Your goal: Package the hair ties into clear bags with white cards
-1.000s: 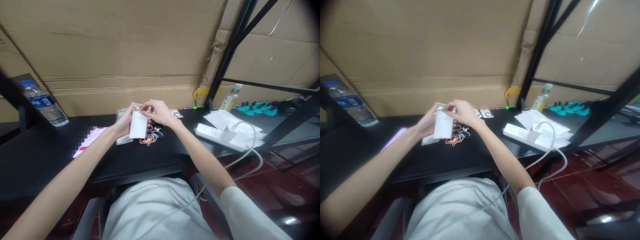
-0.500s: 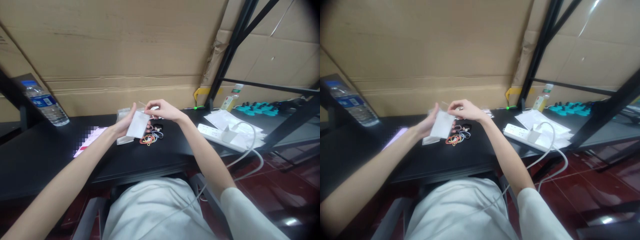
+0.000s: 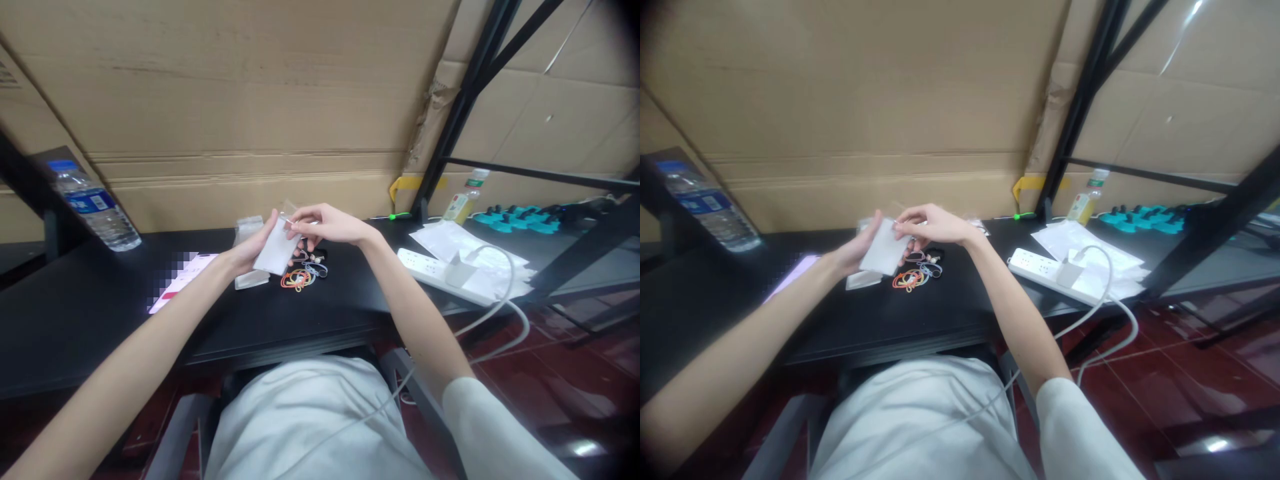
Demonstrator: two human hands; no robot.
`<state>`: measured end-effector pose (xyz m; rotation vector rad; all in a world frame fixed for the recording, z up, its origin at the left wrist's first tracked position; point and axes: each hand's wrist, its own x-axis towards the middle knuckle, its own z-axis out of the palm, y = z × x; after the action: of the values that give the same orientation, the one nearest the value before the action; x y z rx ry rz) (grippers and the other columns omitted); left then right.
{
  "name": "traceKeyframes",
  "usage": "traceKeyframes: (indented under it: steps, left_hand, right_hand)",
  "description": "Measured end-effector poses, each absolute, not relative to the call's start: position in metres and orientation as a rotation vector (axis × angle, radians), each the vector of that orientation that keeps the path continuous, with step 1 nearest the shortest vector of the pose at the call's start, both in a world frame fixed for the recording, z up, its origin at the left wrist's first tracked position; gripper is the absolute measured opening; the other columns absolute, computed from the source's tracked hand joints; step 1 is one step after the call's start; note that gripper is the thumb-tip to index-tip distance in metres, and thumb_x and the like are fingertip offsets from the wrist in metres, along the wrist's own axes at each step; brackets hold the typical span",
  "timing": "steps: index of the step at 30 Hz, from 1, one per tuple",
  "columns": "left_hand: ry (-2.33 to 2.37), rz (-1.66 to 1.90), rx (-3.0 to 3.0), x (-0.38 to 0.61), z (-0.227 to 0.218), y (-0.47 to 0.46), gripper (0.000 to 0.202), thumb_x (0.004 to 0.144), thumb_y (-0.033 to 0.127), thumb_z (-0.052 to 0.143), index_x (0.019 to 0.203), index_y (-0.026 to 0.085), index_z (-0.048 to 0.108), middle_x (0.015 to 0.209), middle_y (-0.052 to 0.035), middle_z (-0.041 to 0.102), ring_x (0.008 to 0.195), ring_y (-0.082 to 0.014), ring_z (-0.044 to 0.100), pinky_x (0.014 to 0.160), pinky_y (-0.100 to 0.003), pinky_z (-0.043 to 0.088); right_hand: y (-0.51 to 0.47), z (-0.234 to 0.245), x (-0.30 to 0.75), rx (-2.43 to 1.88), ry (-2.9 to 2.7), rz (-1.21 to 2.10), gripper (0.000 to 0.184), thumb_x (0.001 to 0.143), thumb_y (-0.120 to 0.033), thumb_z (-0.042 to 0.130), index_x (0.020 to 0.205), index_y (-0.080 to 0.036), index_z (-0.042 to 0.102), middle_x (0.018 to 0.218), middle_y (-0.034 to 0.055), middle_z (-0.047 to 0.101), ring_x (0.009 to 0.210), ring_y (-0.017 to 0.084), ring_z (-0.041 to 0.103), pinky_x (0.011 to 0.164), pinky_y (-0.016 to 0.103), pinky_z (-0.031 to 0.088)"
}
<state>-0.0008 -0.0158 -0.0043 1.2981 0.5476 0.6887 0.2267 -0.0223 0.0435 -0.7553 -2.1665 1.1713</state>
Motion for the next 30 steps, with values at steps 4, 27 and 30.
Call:
traceKeyframes:
  steps: [4, 27, 30]
  left_hand:
    - [0.606, 0.663, 1.35, -0.003, -0.008, -0.013, 0.076, 0.1, 0.08, 0.035, 0.105, 0.015, 0.075, 0.094, -0.0154, 0.077, 0.072, -0.0206, 0.073, 0.062, -0.03, 0.057]
    - [0.573, 0.683, 1.363, -0.002, -0.007, -0.013, 0.062, 0.101, 0.072, 0.047, 0.109, 0.018, 0.075, 0.099, -0.0132, 0.077, 0.083, -0.0223, 0.074, 0.075, -0.032, 0.059]
    - [0.578, 0.722, 1.344, -0.001, -0.006, -0.012, 0.06, 0.103, 0.069, 0.047, 0.113, 0.018, 0.075, 0.103, -0.0135, 0.077, 0.086, -0.0221, 0.075, 0.078, -0.032, 0.061]
  right_hand:
    - [-0.024, 0.04, 0.221, -0.735, -2.273, 1.232, 0.029, 0.094, -0.042, 0.078, 0.108, -0.017, 0.076, 0.105, 0.0094, 0.08, 0.075, 0.014, 0.076, 0.072, 0.024, 0.065]
    - [-0.017, 0.041, 0.232, -0.718, -2.152, 1.291, 0.043, 0.098, -0.054, 0.073, 0.115, -0.015, 0.08, 0.112, 0.012, 0.081, 0.074, 0.012, 0.074, 0.069, 0.021, 0.065]
    - [-0.016, 0.04, 0.229, -0.715, -2.14, 1.215, 0.041, 0.098, -0.054, 0.072, 0.112, -0.015, 0.08, 0.113, 0.0114, 0.08, 0.074, 0.012, 0.074, 0.069, 0.022, 0.065]
